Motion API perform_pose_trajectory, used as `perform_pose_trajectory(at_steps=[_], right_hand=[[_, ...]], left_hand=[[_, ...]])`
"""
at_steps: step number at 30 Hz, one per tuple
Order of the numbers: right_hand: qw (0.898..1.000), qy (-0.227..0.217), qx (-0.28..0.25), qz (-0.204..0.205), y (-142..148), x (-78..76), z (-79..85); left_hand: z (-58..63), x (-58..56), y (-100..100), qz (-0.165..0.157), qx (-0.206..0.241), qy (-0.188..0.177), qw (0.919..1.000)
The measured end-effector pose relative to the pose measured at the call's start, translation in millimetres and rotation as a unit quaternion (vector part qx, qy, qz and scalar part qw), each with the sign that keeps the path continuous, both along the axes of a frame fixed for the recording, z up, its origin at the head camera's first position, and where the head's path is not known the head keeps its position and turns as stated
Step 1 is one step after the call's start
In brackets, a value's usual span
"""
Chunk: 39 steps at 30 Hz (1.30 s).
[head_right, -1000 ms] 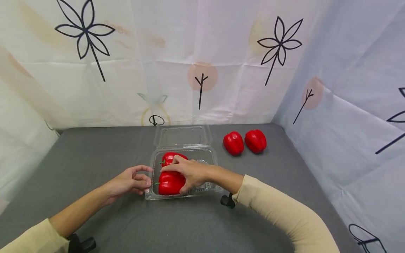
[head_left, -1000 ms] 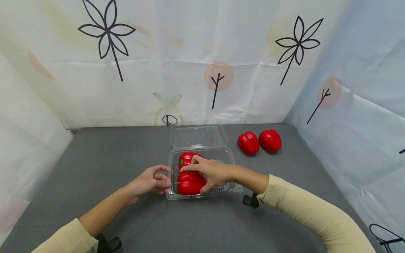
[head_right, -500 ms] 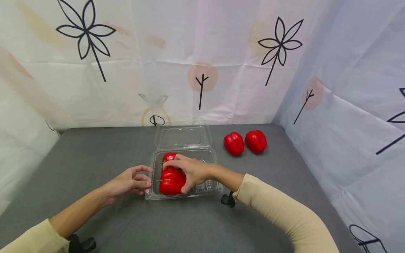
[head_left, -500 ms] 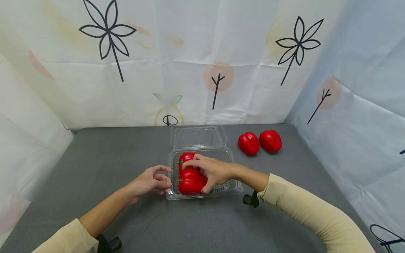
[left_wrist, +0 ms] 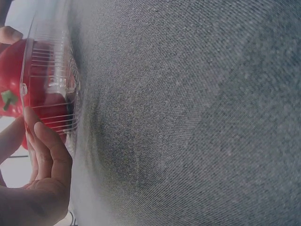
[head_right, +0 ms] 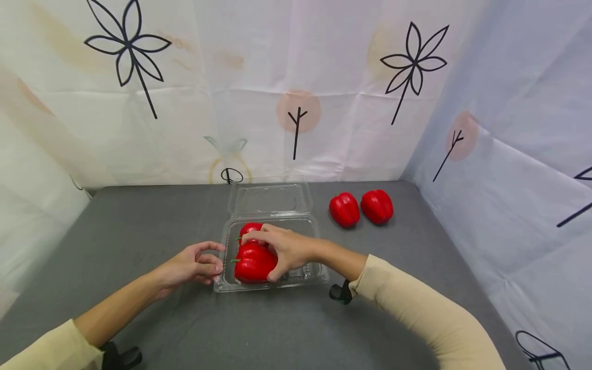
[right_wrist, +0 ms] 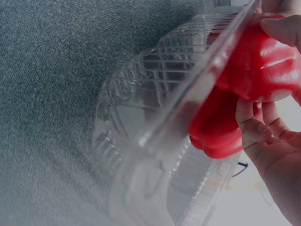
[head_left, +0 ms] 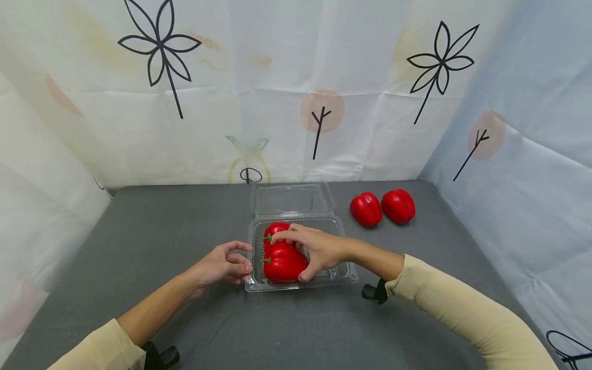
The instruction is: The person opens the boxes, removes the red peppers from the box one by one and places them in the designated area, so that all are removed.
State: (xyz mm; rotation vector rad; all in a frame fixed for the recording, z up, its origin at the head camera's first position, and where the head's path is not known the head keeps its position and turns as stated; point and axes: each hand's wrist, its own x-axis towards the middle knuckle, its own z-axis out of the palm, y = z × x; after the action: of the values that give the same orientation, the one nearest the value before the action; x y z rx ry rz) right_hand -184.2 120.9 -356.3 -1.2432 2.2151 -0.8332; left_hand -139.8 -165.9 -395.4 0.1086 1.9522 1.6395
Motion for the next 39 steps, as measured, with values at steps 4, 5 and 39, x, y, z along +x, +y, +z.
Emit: perform_pose_trajectory(at_steps=[4,5,39], right_hand=[[1.0,0.013,-0.001,-0.009,7,2.1,7.8],[1.0,0.015,-0.002,-0.012,9,2.8,10.0],[0.966,0.098,-0.026,-0.236,175,15.6,19.0]], left_hand=[[-0.5,0.0,0,0.003,0.002,0.001,1.0],[-0.7,-0.1,0,0.004,0.002,0.0,1.0],[0.3,-1.9,0,0.004,0.005,-0.008,0.9999]])
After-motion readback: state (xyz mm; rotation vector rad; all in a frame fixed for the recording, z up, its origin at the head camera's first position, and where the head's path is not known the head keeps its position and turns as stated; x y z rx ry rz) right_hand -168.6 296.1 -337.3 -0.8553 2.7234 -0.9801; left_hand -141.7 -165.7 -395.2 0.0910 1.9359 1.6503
